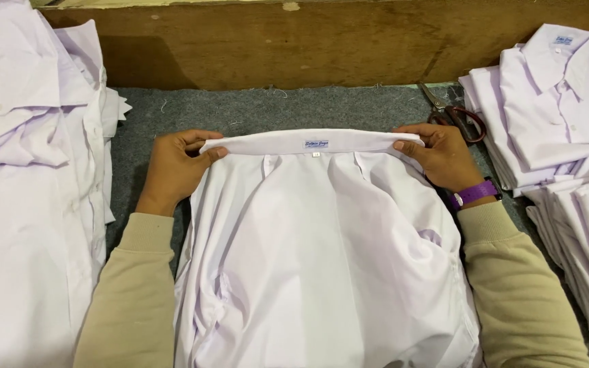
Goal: Trimming loose threads from white shirts with scissors and folding them for final inspection.
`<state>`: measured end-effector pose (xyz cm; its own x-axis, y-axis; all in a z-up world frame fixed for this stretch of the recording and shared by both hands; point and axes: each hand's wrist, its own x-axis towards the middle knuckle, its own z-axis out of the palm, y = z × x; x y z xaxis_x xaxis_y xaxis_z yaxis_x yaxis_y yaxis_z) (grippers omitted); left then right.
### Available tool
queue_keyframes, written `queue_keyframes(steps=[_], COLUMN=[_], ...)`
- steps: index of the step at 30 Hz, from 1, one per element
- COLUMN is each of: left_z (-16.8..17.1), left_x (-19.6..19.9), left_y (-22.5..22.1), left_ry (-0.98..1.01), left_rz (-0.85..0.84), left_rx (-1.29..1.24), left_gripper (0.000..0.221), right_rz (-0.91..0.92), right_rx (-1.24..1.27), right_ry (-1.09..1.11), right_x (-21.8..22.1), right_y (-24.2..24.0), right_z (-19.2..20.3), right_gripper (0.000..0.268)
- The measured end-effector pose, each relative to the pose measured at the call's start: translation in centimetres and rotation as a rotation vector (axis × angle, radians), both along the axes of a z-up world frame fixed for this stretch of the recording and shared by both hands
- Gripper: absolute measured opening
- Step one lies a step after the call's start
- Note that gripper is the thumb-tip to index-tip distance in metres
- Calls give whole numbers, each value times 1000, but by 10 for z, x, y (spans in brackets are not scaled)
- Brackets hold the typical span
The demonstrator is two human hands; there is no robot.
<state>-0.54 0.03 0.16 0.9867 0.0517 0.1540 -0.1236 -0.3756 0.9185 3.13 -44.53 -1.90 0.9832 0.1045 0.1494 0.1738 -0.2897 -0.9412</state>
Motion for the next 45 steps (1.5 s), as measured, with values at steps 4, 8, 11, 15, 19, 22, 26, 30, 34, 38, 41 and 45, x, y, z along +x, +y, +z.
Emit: queue_keyframes(steps=[4,8,11,15,19,22,26,30,34,38,41,45], left_z=[-1,-3,2,-2,-4,-12,2,7,-11,-6,11,13], left_x=[1,1,-1,1,0,2,-2,-7,5,3,-9,-20], left_y=[1,3,-4,-6,-4,-6,-21,-29,-20,-22,-37,-60], left_ry=[-34,-95,-1,121,191,245,190,80,167,193,174,-112], left_rz=[18,7,-44,-24,37,80,155,211,231,272,272,263], left_rx=[37,102,7,8,50,94,294,287,341,425,662,884], left_gripper=[18,12,20,20,25,30,32,28,25,31,33,43], right_rz=[-2,53,-51,-77,-95,-119,-172,-206,-201,-241,-280,-277], right_rx=[-98,-118,-8,2,-20,-59,-121,-149,-236,-420,-566,-657], right_ry=[-160,-323,-104,-80,-12,16,39,37,23,-38,-107,-181], right_x=[6,14,9,10,8,9,12,16,19,22,17,6], right_y=[-9,-14,-11,-5,6,10,12,13,14,16,22,37], right_z=[-15,-23,-23,-22,-19,-22,-23,-24,-27,-32,-26,-11], right_gripper=[15,13,10,9,18,22,25,25,22,22,19,17])
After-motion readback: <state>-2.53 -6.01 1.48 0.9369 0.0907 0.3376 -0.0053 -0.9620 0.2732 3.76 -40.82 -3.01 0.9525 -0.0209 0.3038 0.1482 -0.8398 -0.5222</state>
